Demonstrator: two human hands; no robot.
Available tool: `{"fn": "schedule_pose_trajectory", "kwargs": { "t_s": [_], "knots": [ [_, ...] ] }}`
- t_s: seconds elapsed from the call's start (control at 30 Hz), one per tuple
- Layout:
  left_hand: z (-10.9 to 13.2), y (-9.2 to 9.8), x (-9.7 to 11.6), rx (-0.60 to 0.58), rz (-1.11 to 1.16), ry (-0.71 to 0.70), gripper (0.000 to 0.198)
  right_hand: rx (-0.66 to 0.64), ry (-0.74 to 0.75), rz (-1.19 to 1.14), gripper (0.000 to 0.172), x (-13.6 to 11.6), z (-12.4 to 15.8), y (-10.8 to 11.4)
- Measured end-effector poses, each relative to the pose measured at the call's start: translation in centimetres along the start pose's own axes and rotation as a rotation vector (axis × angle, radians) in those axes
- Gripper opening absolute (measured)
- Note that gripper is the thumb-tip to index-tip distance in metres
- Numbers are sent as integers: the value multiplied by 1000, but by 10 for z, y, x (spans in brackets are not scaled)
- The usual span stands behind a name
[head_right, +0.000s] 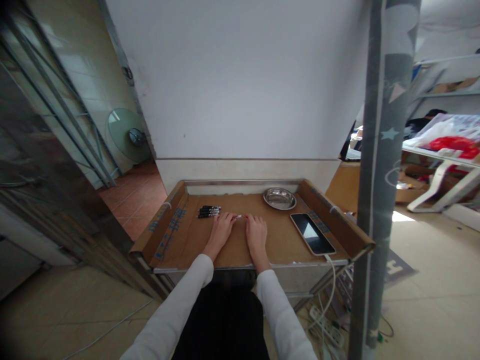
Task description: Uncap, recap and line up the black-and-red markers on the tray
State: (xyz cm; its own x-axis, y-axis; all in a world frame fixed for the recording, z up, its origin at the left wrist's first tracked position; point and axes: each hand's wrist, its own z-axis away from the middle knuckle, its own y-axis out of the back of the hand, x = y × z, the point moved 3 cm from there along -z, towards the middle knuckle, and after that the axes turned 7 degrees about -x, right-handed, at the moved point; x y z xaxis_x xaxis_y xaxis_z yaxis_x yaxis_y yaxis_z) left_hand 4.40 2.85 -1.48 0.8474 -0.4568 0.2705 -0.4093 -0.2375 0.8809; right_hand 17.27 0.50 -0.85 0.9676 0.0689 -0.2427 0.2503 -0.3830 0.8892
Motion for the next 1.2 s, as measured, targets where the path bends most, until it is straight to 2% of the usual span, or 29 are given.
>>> {"fn": "schedule_pose_trajectory", "kwargs": {
  "t_s": [0.17,0.23,0.37,0.43,0.57,0.7,0.83,0.97,1.07,1.13,1.2],
  "knots": [
    [0,2,2,8,-10,-25,20,12,11,-32,29,-1,0,0],
    [1,3,2,7,-15,-32,19,0,94,-113,32,-4,0,-3],
    [3,8,0,63,-20,27,21,-52,368,-388,61,-12,-1,-8],
    [5,11,0,99,-26,68,22,-57,414,-467,72,-14,-1,-10],
    [10,15,-4,156,-95,236,25,-24,320,-420,72,-10,-4,-17],
    [19,16,-15,162,-176,491,30,-14,148,-235,58,-1,-6,-27],
    [22,12,-23,172,-170,570,32,-57,111,-113,41,2,-6,-33],
    [17,8,-26,229,-71,513,32,-87,97,-73,37,3,-6,-34],
    [12,7,-23,257,14,382,31,-92,91,-75,37,4,-6,-33],
    [10,7,-19,229,65,259,30,-97,89,-77,37,4,-7,-32],
    [10,6,-13,149,108,129,29,-99,96,-77,37,4,-7,-31]
  ]
}}
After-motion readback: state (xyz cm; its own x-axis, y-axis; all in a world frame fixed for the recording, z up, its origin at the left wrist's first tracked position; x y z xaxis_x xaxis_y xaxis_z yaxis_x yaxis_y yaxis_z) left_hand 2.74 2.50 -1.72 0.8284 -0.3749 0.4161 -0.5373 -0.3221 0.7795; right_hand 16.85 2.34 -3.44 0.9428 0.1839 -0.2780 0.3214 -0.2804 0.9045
